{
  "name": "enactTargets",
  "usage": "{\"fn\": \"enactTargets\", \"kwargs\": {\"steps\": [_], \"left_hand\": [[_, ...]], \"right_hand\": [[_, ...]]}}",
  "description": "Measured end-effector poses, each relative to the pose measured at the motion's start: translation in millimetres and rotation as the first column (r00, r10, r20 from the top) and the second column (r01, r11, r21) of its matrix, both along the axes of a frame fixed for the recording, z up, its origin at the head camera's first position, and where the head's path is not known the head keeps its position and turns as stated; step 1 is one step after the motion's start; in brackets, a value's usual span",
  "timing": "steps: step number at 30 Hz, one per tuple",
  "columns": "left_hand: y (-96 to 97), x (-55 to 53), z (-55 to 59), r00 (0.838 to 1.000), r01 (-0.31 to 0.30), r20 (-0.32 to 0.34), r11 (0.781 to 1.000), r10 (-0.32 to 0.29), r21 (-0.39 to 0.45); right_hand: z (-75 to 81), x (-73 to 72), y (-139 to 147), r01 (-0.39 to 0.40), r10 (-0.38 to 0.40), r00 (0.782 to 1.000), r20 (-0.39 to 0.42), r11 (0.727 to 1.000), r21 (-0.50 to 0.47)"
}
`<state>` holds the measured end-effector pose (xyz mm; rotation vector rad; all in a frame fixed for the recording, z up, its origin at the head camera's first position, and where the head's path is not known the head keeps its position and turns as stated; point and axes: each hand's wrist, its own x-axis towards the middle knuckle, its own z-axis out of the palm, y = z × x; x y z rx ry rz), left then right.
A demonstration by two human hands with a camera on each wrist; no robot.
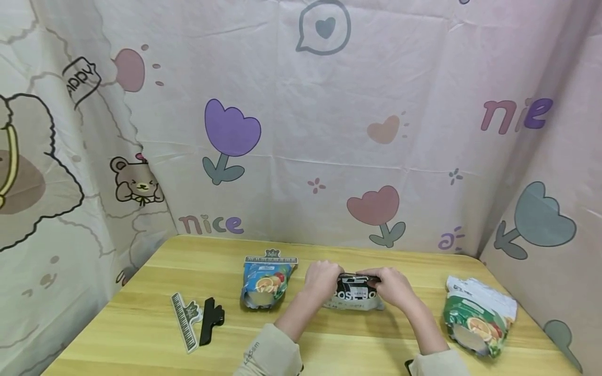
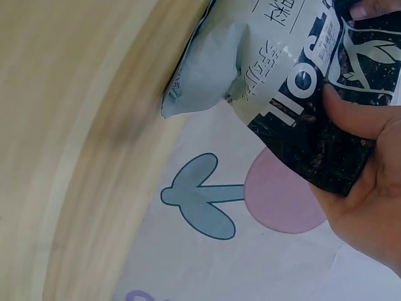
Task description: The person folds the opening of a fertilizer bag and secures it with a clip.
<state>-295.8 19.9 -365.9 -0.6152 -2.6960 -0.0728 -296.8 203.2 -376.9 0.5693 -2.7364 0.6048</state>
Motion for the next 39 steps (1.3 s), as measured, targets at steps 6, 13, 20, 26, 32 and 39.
{"fn": "enactTargets", "kwargs": {"steps": [6, 13, 20, 26, 32, 39], "left_hand": [[-0.5, 0.3, 2.0, 0.999, -0.004, 0.040, 1.000, 0.003, 0.030], [0.0, -0.4, 2.3, 0.998, -0.029, 0.058, 0.996, 0.024, 0.082], [0.9, -2.2, 2.5, 0.999, -0.042, 0.024, 0.996, 0.040, 0.080], [-0.7, -2.6, 0.3, 1.000, -0.005, -0.009, 0.999, 0.006, 0.043], [-11.2, -4.8, 1.5, 0.986, 0.164, 0.011, 0.982, -0.166, 0.089], [-27.4, -7.8, 6.6, 0.965, 0.248, 0.044, 0.951, -0.260, 0.183]], "right_hand": [[0.9, -2.0, 0, 0.019, -0.018, 1.000, 0.018, 0.999, -0.026], [2.2, -3.4, -2, 0.055, -0.056, 0.998, -0.013, 0.998, -0.026], [2.6, -5.1, -3, 0.076, -0.077, 0.997, -0.019, 0.997, -0.012], [1.2, -2.8, -1, 0.059, -0.059, 0.998, -0.009, 0.998, -0.031], [-1.0, 1.3, 4, 0.018, -0.021, 0.997, -0.073, 0.999, -0.049], [1.7, 6.4, 4, -0.034, 0.019, 0.990, -0.139, 0.994, -0.101]]}}
